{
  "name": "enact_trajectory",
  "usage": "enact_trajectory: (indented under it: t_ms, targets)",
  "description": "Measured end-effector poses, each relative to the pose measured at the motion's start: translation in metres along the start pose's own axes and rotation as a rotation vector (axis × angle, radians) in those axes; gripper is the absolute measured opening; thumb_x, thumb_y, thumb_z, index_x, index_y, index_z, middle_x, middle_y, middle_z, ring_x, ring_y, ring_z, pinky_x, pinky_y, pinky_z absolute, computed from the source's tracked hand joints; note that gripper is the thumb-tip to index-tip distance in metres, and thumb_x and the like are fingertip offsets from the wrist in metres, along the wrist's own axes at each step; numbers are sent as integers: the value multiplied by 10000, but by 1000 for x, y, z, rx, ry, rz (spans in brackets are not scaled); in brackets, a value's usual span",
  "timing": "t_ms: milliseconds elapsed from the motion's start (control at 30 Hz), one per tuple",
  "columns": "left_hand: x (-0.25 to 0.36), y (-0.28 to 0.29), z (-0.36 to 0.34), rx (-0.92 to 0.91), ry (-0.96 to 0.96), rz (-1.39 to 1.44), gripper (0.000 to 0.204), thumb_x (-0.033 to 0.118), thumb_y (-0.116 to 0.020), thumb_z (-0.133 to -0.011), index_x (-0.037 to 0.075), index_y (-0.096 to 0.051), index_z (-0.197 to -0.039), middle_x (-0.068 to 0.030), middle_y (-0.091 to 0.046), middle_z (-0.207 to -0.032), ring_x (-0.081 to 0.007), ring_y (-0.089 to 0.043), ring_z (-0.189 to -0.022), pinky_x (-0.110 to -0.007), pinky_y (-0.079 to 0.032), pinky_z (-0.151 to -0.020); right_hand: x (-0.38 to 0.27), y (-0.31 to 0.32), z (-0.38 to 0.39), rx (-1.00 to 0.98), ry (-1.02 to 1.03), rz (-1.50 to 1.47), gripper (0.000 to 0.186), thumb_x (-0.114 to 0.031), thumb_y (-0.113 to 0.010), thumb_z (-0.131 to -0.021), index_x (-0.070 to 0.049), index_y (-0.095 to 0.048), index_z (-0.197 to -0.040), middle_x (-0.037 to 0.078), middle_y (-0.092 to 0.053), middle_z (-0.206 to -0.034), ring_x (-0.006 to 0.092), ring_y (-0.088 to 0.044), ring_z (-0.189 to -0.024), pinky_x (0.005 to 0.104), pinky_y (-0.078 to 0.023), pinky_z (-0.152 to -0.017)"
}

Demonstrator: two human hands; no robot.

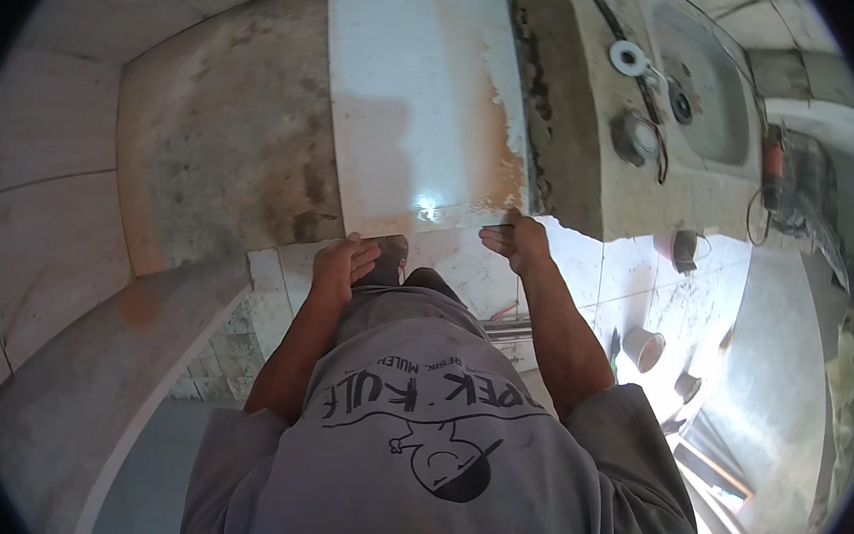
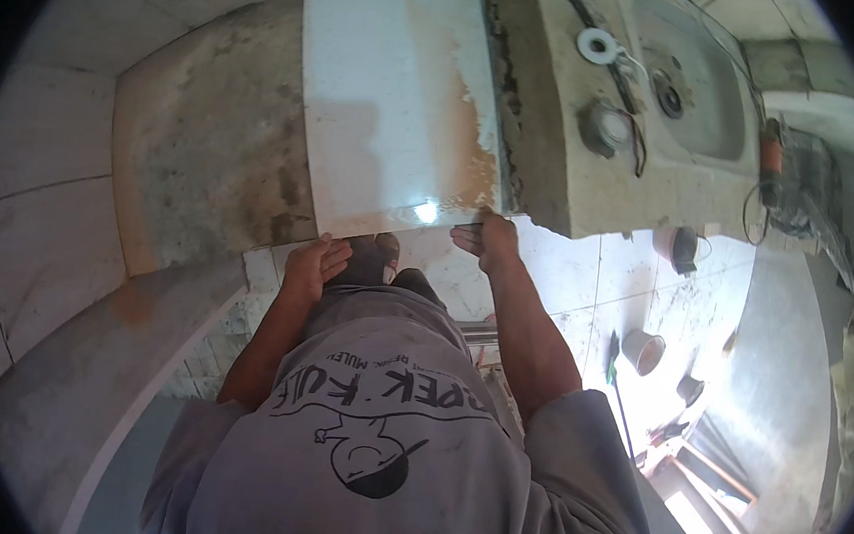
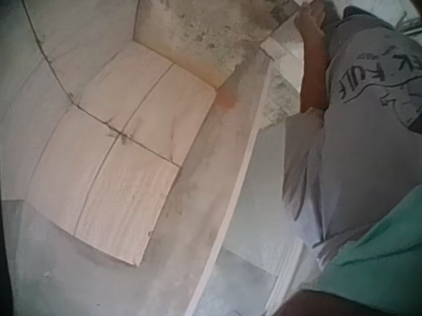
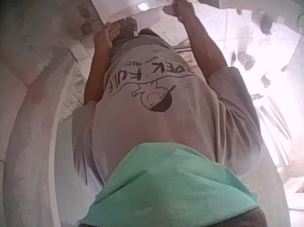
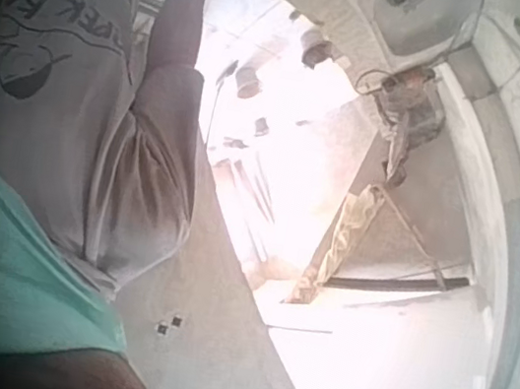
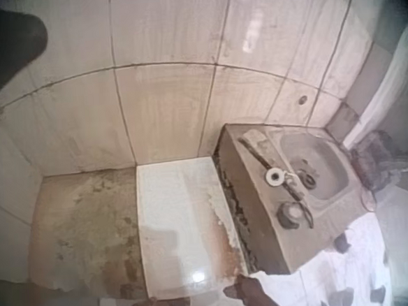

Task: Cutting a tile with an angle grinder and applying mortar to lay it on the floor.

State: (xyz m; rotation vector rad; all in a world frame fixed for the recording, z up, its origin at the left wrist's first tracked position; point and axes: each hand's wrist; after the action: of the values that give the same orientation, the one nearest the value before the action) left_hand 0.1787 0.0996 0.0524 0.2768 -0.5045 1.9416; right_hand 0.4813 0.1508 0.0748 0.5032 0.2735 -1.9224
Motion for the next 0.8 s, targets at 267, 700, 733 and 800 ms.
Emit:
enact_trajectory:
  t_ms: [267,700,733,800]
  targets:
    - [8,-5,-3,1,28,-78,349,250,-533,-926,-43,-533,-1117,-152,-644,-1074,-233,-658,-960,-318,-545,-752,5,13,0,-31,46,12,408,-264,-389,-988,114,-425,-1138,288,-594,-1010,365,-650,-866,388,-585,-726]
    - [-10,11,-10,-146,73,40,405,280,-633,-873,0,-533,-1148,-149,-602,-1146,-257,-582,-1102,-390,-459,-914,16,32,-18,-26,122,19,446,-284,-474,-967,120,-433,-1151,259,-585,-1030,329,-614,-933,413,-530,-823]
    - [-10,11,-9,-172,74,70,407,286,-641,-870,12,-534,-1150,-148,-603,-1139,-257,-580,-1103,-391,-458,-916,15,31,-17,-27,122,20,445,-281,-471,-968,122,-432,-1150,261,-584,-1032,329,-614,-933,411,-531,-823]
    - [-2,10,-15,-164,84,96,397,296,-640,-872,22,-537,-1139,-146,-606,-1129,-255,-582,-1097,-394,-460,-915,11,27,-12,-10,138,27,413,-267,-461,-972,110,-438,-1140,259,-583,-1031,331,-620,-916,413,-538,-808]
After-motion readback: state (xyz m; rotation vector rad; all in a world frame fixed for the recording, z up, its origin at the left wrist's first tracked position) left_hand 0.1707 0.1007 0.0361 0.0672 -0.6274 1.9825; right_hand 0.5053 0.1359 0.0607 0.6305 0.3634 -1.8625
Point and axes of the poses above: each hand's wrist, its own z-axis away from the middle knuckle, its own y-axis out of the back of the hand, x = y × z
